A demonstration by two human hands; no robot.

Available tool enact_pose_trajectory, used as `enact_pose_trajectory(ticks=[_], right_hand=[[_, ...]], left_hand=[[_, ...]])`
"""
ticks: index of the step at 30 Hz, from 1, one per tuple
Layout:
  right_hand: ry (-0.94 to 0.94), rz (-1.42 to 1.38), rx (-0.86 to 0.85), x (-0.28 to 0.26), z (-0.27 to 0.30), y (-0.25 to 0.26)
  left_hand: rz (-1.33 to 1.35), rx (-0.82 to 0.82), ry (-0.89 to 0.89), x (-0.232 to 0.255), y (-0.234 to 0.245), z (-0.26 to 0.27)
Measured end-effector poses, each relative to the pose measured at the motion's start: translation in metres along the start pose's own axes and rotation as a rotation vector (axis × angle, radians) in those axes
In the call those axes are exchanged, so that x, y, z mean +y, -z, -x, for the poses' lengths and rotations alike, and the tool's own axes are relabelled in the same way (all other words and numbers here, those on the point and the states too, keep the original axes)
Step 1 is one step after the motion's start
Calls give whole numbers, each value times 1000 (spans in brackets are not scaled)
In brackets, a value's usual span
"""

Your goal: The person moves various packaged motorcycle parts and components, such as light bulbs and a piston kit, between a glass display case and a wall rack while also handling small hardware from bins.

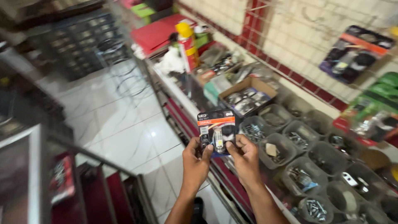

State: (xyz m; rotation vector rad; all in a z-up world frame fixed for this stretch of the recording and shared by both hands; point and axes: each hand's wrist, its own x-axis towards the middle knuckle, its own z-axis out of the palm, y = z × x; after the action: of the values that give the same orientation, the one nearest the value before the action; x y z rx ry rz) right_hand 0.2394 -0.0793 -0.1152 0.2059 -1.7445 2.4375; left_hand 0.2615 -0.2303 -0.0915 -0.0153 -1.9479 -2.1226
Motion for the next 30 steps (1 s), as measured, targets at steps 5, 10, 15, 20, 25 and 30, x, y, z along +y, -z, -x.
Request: enact_pose_trajectory(ticks=[5,10,15,20,25,30], right_hand=[[13,108,191,-31,-11,17],[83,263,367,-71,-19,40],[315,350,569,-120,-43,48],[524,412,740,-165,-64,54],[602,457,834,-180,-79,60],[534,452,924,-180,-82,61]], left_hand=[[-47,-178,-50,24,-33,-46],[100,-410,-133,48,-69,-93],[-1,-590,-306,72,-107,-129],[106,-686,-379,102,-160,-152],[150,-721,-441,119,-195,-171],[166,-786,-409,110,-208,-180]])
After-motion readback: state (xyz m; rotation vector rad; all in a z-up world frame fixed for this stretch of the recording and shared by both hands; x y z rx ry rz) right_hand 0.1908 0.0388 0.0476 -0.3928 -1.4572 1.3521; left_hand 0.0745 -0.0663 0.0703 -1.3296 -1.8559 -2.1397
